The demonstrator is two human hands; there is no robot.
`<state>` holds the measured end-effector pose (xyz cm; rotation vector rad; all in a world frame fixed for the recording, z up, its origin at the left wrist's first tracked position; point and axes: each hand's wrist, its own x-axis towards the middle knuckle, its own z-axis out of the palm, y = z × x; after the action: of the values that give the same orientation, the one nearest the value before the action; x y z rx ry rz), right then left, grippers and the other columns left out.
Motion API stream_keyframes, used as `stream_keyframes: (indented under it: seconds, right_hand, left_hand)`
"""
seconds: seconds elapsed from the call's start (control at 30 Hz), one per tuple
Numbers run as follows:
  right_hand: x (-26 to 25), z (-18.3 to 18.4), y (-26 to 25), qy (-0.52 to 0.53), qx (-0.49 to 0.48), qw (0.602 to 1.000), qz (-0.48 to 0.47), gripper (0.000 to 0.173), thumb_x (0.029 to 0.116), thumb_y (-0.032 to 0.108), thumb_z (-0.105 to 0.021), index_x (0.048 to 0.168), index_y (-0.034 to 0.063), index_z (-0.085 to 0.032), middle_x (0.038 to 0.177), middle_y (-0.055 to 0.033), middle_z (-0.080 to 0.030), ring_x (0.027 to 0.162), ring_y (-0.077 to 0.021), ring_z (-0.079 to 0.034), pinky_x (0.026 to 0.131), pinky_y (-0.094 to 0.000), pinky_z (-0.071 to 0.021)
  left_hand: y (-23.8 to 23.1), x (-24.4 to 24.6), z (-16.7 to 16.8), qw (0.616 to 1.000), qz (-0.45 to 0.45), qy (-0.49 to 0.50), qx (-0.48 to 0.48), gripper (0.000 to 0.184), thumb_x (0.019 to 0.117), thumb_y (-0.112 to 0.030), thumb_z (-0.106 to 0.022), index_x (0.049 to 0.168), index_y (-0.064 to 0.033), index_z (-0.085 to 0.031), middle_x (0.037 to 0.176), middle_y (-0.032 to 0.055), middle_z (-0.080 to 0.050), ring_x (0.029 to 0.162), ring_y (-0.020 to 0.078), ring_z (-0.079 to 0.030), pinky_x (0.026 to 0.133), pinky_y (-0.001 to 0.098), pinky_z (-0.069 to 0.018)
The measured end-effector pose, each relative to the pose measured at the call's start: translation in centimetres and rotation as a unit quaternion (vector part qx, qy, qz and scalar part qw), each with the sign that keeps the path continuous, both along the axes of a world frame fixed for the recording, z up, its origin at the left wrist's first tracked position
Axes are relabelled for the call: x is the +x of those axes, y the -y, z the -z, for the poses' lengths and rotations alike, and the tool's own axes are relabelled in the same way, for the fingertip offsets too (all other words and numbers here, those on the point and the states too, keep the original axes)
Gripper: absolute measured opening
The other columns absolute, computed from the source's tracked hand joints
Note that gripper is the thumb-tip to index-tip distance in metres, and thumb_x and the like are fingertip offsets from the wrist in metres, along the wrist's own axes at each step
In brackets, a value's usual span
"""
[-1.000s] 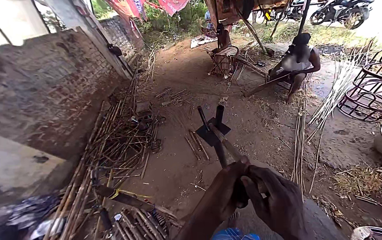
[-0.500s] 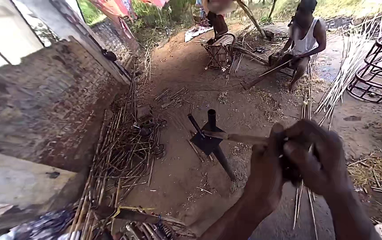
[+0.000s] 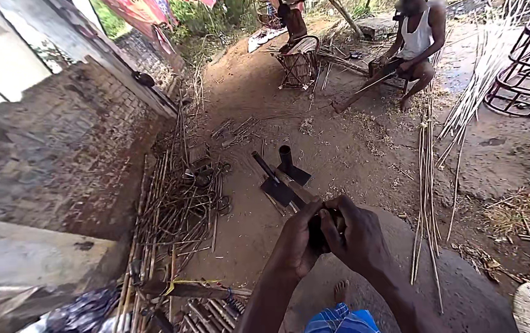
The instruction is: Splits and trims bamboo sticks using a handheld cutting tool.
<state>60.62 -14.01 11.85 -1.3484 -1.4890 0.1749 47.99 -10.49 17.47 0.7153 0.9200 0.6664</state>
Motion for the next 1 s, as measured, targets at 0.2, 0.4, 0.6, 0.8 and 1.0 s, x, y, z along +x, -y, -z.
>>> stream_keyframes:
  seconds: [0.2, 0.4, 0.6, 0.8, 1.0]
  right_hand:
    - [6.7, -0.8, -5.6, -0.02, 0.027, 0.995, -0.092, 0.021, 0.0988, 0.026, -0.047, 0.087, 0.0137, -0.059, 0.056, 0.0077, -0.045, 0.045, -0.0047, -0.043, 0.041, -0.0268, -0.0346]
    - [11.1, -1.1, -11.5, -0.098, 0.071, 0.968, -0.218, 0.022, 0.0944, 0.019, -0.047, 0.076, 0.0107, -0.056, 0.064, 0.0026, -0.052, 0.052, -0.0067, -0.048, 0.047, -0.0277, -0.0396]
    - [1.0, 0.5, -0.2, 0.09, 0.031, 0.995, -0.04, 0.028, 0.093, 0.038, -0.061, 0.103, 0.0127, -0.066, 0.065, 0.0045, -0.059, 0.051, -0.0111, -0.057, 0.045, -0.0347, -0.049]
    - [-2.8, 0.6, 1.4, 0.126, 0.043, 0.989, 0.066, 0.046, 0.1011, 0.055, -0.052, 0.088, 0.0115, -0.061, 0.056, 0.0006, -0.052, 0.044, -0.0158, -0.054, 0.038, -0.0342, -0.0419]
    - [-1.6, -1.1, -0.6, 0.162, -0.074, 0.967, 0.183, 0.056, 0.1064, 0.054, -0.037, 0.081, 0.0104, -0.059, 0.05, -0.0039, -0.049, 0.044, -0.0255, -0.057, 0.038, -0.0416, -0.0409]
  left_hand:
    - [-2.3, 6.9, -0.9, 0.997, -0.031, -0.015, 0.073, 0.047, 0.1041, -0.058, -0.045, 0.096, -0.0163, -0.064, 0.067, -0.0004, -0.054, 0.045, 0.0042, -0.046, 0.039, 0.0172, -0.0404]
    - [-5.6, 12.5, -0.2, 0.988, -0.122, -0.014, 0.094, 0.056, 0.1061, -0.059, -0.037, 0.08, -0.0129, -0.056, 0.058, -0.0009, -0.047, 0.042, 0.0072, -0.04, 0.037, 0.0218, -0.0356]
    - [-0.5, -1.0, 2.3, 0.999, -0.048, 0.02, 0.006, 0.037, 0.1066, -0.041, -0.051, 0.107, -0.0071, -0.066, 0.088, 0.0086, -0.068, 0.074, 0.0151, -0.068, 0.068, 0.0318, -0.0608]
    - [1.3, -3.5, 2.0, 0.996, -0.08, 0.04, 0.024, 0.038, 0.1087, -0.04, -0.045, 0.105, -0.007, -0.065, 0.086, 0.0088, -0.067, 0.072, 0.0149, -0.068, 0.064, 0.0316, -0.0613]
    - [0.3, -1.0, 0.2, 0.999, -0.007, 0.024, 0.032, 0.044, 0.1059, -0.053, -0.044, 0.097, -0.0148, -0.064, 0.066, -0.0004, -0.052, 0.046, 0.0044, -0.044, 0.04, 0.017, -0.0389]
